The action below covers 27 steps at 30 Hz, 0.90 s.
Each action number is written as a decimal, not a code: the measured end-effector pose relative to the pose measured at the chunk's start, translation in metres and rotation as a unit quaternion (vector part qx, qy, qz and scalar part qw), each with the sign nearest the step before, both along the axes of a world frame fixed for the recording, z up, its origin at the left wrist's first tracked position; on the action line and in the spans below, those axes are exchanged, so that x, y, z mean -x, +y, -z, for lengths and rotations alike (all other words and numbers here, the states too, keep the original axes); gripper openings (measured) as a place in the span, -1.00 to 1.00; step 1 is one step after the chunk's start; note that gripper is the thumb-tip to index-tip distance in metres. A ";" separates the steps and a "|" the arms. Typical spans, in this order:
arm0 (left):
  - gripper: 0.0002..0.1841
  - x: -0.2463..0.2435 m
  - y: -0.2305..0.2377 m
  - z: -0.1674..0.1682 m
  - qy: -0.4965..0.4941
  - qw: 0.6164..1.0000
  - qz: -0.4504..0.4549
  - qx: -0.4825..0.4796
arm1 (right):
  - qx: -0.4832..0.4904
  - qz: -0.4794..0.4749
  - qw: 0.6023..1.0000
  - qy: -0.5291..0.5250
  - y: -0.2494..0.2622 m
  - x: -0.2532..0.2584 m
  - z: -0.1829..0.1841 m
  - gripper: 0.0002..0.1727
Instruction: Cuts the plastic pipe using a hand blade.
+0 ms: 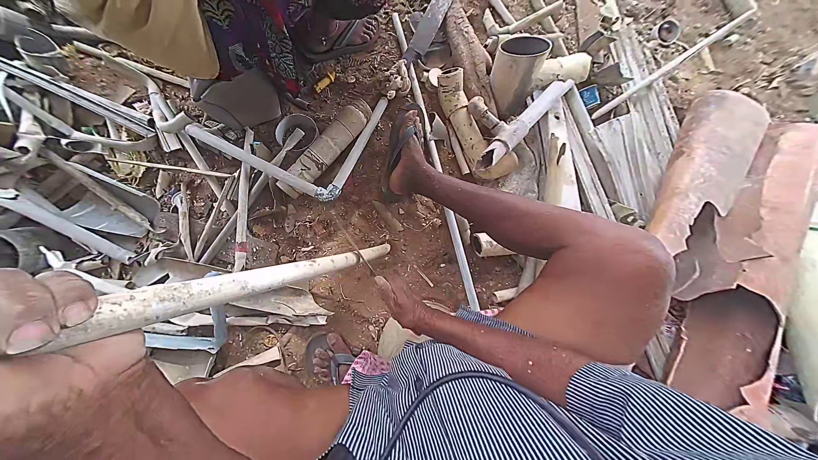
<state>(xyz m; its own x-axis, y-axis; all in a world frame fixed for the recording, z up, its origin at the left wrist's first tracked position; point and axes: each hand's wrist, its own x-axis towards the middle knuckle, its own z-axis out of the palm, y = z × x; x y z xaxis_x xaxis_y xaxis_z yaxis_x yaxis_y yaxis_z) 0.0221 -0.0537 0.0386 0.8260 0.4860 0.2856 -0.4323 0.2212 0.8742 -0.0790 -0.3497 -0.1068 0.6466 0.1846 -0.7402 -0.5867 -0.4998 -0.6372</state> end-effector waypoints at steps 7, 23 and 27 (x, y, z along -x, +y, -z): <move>-0.62 0.002 0.004 0.005 -0.002 1.000 0.003 0.026 | -0.021 -0.021 0.999 -0.023 0.003 0.003 -0.006 -0.37; -0.51 -0.003 -0.022 -0.023 -0.019 0.997 -0.049 0.051 | -0.081 -0.065 0.984 -0.147 0.037 -0.015 -0.057 -0.40; -0.47 -0.004 -0.032 -0.033 -0.019 0.995 -0.075 0.066 | -0.003 0.033 0.995 0.095 -0.002 0.010 0.003 -0.35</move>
<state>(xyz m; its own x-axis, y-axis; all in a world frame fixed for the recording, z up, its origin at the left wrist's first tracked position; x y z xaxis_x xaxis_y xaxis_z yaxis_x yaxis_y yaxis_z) 0.0260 -0.0855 0.0712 0.7317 0.6377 0.2406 -0.5007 0.2635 0.8245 -0.0888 -0.3517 -0.1099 0.5059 0.1508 -0.8493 -0.7280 -0.4534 -0.5142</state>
